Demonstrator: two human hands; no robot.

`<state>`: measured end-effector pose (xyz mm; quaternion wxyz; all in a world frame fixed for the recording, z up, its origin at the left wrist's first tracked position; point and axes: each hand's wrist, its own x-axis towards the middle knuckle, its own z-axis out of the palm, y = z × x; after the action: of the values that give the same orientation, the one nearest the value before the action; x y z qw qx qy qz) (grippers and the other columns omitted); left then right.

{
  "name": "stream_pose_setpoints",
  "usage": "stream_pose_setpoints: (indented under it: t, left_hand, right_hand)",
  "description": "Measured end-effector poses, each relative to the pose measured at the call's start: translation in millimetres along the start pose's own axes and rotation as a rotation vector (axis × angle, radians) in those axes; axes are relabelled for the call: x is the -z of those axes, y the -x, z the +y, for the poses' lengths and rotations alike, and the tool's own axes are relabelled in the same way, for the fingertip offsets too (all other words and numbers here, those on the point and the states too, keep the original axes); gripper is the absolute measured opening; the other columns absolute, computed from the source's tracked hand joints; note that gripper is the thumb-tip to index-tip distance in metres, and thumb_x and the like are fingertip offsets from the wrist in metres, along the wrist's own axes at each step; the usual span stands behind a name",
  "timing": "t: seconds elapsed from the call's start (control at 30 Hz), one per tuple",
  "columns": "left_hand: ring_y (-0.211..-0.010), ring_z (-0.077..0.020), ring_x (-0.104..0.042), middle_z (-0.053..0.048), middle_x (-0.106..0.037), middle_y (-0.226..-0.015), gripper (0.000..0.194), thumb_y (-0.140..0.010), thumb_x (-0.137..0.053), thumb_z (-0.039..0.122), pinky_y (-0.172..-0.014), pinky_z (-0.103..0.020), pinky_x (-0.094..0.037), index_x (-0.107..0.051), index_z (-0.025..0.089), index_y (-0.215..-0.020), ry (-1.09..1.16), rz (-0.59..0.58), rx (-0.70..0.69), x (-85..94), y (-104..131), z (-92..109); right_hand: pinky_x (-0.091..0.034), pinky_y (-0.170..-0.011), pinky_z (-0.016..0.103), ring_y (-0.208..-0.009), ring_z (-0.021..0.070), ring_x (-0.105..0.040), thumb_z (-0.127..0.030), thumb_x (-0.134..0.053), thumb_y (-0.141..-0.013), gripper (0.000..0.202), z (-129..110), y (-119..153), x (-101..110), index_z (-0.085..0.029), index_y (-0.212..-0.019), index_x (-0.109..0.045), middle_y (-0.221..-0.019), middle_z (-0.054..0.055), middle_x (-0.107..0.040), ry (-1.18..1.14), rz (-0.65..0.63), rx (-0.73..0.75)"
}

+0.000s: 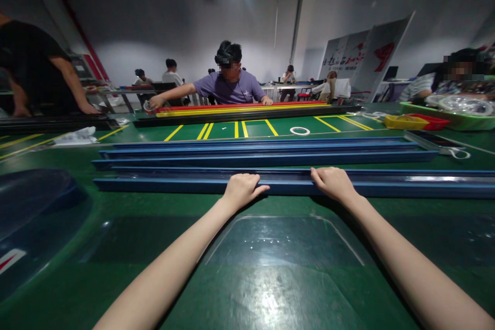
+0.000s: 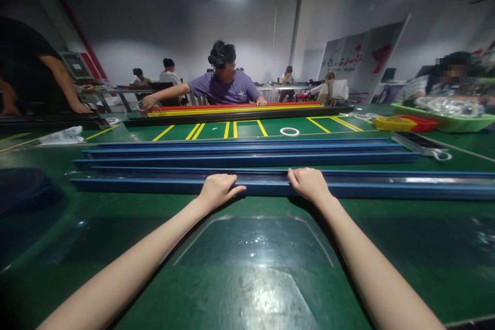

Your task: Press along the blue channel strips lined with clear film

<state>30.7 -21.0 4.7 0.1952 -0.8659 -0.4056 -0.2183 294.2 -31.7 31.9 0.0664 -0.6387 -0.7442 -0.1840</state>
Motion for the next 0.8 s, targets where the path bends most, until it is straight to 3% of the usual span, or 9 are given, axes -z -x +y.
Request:
stream_pose_setpoints:
  t: [0.57, 0.8]
  left_hand:
    - [-0.066, -0.0168, -0.054, -0.006, -0.059, -0.070, 0.040, -0.086, -0.032, 0.046, -0.056, -0.028, -0.033, -0.056, 0.016, -0.074, -0.042, 0.027, -0.031, 1.7, 0, 7]
    - [-0.074, -0.0181, -0.056, -0.006, -0.061, -0.077, 0.034, -0.085, -0.038, 0.043, -0.058, -0.026, -0.037, -0.055, 0.016, -0.077, -0.001, -0.082, -0.037, 9.4, -4, 8]
  right_hand:
    - [-0.025, -0.050, 0.025, -0.065, 0.0167, -0.060, -0.035, -0.024, -0.087, 0.048, 0, -2, 11, -0.019, -0.065, -0.063, -0.074, 0.007, -0.068, -0.019, -0.064, 0.030]
    - [-0.025, -0.050, 0.024, -0.064, 0.0147, -0.060, -0.033, -0.026, -0.087, 0.043, -32, -8, 17, -0.019, -0.067, -0.062, -0.073, 0.005, -0.067, -0.100, 0.003, 0.096]
